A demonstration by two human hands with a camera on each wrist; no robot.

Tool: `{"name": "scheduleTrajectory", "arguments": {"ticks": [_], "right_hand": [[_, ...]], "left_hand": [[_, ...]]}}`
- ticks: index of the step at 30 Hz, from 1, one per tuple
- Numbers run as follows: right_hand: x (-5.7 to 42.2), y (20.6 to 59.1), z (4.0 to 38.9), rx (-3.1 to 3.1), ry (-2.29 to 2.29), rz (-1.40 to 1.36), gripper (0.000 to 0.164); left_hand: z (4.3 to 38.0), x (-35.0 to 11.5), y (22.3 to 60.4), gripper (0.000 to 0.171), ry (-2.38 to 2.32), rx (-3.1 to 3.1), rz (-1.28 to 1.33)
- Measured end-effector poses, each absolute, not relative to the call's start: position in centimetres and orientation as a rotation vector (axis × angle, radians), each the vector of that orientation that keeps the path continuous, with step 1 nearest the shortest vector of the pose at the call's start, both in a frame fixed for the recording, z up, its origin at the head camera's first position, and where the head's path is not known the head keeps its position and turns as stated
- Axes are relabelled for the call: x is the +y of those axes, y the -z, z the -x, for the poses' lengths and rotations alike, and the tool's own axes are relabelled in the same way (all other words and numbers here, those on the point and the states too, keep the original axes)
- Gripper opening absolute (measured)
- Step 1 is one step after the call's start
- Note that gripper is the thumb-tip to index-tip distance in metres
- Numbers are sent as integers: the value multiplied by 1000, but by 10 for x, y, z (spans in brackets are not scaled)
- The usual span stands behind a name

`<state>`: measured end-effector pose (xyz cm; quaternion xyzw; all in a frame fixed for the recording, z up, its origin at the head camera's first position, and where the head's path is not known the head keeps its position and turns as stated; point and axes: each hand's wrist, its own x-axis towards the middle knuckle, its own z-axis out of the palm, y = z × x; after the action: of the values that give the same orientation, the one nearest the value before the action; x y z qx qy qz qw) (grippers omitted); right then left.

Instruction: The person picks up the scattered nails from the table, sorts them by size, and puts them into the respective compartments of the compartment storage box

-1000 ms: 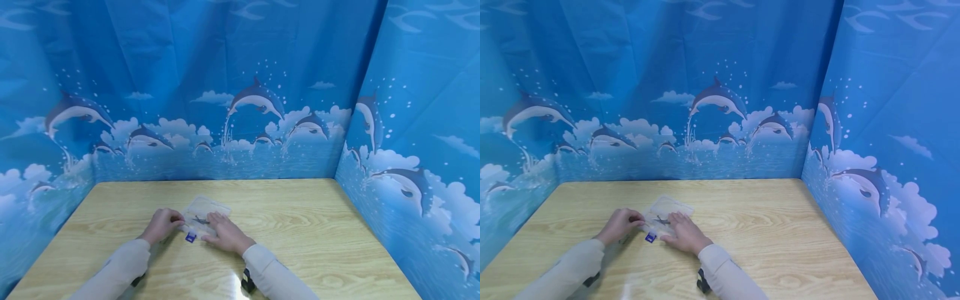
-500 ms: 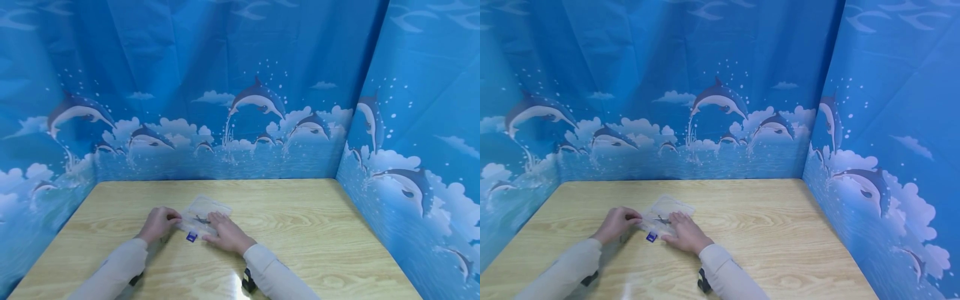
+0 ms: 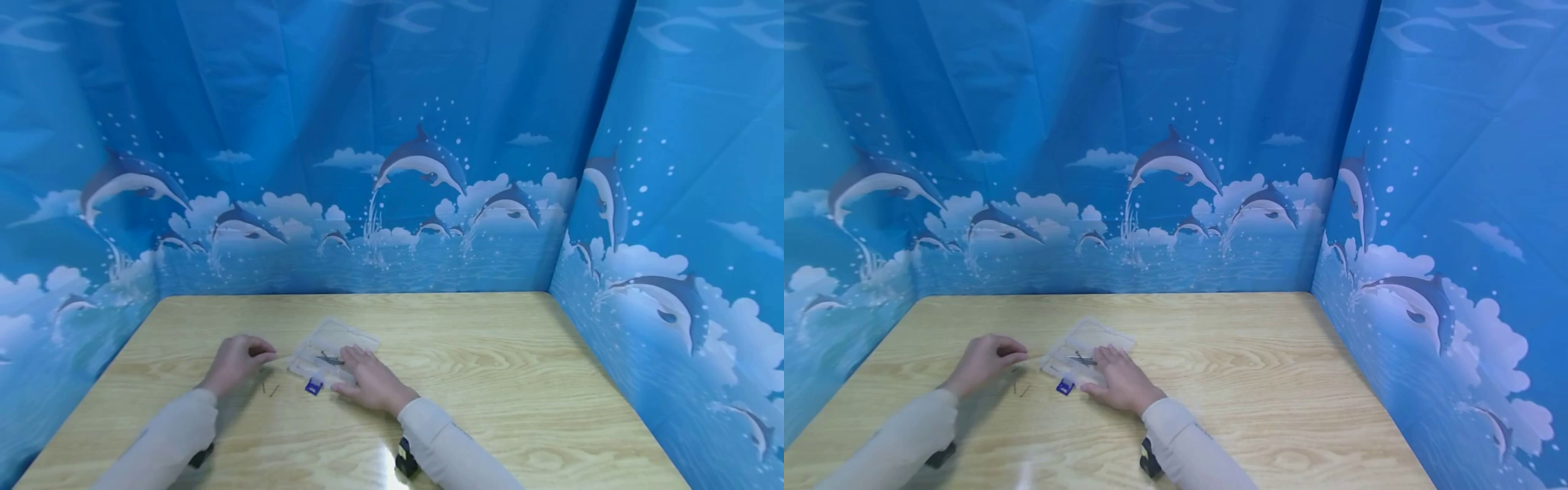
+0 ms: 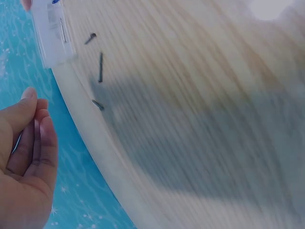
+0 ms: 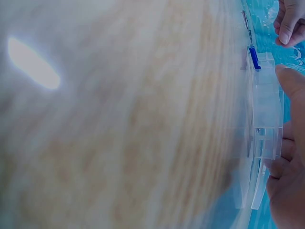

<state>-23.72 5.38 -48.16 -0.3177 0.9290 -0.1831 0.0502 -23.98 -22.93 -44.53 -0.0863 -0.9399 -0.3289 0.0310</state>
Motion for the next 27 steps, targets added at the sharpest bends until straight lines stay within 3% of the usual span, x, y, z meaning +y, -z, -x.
{"name": "scheduleTrajectory", "arguments": {"ticks": [17,27], "right_hand": [[54,483,237,2822,558,951,75],[53,483,237,2825,559,964,76]], "left_hand": [[225,-258,462,19,1009,-2968,181],[226,-256,475,16,998,-2930,101]]}}
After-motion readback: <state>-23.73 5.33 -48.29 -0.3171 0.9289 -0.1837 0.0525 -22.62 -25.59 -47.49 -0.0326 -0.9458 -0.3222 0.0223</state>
